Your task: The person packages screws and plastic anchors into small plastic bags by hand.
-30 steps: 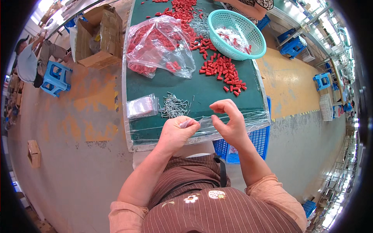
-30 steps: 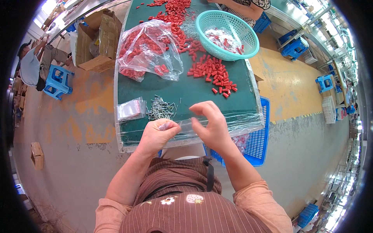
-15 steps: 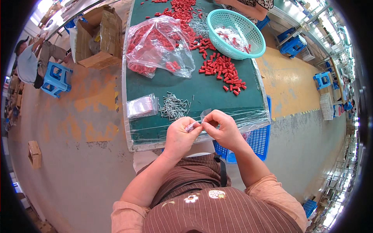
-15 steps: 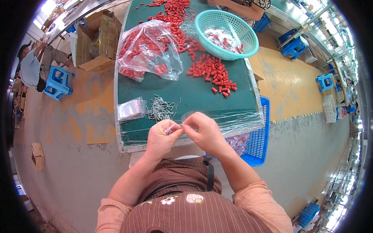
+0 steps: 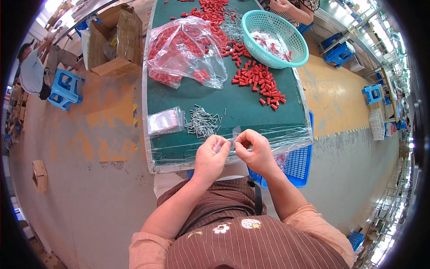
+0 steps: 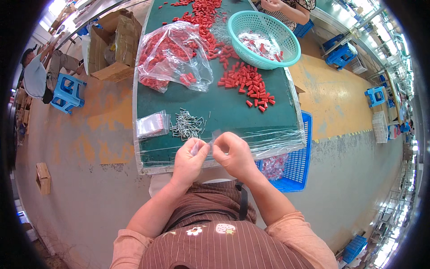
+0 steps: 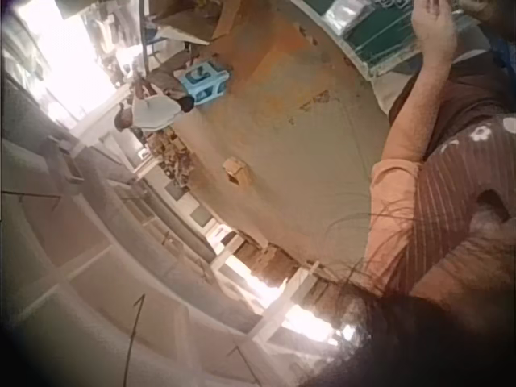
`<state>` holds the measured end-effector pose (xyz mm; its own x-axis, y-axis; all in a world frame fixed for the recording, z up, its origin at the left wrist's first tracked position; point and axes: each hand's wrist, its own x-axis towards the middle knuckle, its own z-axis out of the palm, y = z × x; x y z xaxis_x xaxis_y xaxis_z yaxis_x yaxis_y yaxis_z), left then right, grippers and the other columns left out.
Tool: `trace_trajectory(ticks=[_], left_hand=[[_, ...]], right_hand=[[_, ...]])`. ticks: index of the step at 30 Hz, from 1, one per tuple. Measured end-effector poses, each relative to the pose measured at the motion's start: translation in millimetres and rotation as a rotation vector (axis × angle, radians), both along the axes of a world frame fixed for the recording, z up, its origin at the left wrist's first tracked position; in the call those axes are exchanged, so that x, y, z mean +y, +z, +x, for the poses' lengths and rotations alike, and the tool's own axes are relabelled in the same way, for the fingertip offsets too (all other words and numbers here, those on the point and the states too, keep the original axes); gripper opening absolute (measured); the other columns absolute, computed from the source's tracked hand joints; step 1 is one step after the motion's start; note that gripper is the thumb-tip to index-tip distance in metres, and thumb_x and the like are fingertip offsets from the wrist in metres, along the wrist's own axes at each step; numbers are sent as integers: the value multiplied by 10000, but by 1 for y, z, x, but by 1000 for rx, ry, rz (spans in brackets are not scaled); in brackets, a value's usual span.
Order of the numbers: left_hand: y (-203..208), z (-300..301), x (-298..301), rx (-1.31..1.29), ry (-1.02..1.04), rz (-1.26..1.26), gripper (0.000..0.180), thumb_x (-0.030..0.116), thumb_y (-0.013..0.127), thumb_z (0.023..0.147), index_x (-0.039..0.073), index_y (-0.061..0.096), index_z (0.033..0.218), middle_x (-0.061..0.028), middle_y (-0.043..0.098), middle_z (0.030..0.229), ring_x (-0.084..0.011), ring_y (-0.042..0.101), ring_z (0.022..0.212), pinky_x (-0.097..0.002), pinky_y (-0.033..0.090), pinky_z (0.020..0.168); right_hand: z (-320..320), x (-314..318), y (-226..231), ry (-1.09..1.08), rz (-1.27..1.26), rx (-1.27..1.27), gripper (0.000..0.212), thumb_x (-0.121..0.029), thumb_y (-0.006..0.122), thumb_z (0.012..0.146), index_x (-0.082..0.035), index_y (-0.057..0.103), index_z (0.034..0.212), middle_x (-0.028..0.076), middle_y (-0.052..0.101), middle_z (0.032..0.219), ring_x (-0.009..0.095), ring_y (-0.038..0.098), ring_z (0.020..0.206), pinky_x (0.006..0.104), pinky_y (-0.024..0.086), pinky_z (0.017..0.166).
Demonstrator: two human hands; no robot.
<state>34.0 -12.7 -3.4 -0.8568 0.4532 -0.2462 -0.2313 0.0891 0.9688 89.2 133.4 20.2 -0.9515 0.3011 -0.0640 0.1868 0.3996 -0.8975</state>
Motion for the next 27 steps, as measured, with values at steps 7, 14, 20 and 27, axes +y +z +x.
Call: trace_trajectory(ticks=[7,14,20,27], left_hand=[[-15,2,-12,-146,6,79,103,140,570,940,60,585,878,37,567,764,-11,417,626,-175,344,558],[-15,-8,-34,17,50,-141,124,143,628,886,22,650,871,7,621,700,-46,504,644,-238,432,602],[0,-15,-45,131,24,-278,137,137,652,853,2,671,837,-33,576,616,-77,481,570,-255,415,550],[5,-21,-54,125,22,-324,104,93,649,858,-4,687,868,29,600,691,-31,481,642,-212,409,579]], right_hand=[[3,-14,-8,40,-6,65,75,-47,635,783,5,581,791,45,556,733,110,529,655,257,451,612],[-38,9,-16,194,414,303,110,6,645,762,-21,628,867,99,607,836,280,589,803,351,489,710],[-82,25,-32,439,753,315,154,-23,650,728,-54,639,878,79,588,880,259,563,887,360,477,782],[-95,27,-30,586,1062,181,53,-72,614,687,-62,598,736,85,596,816,254,584,825,360,484,748]])
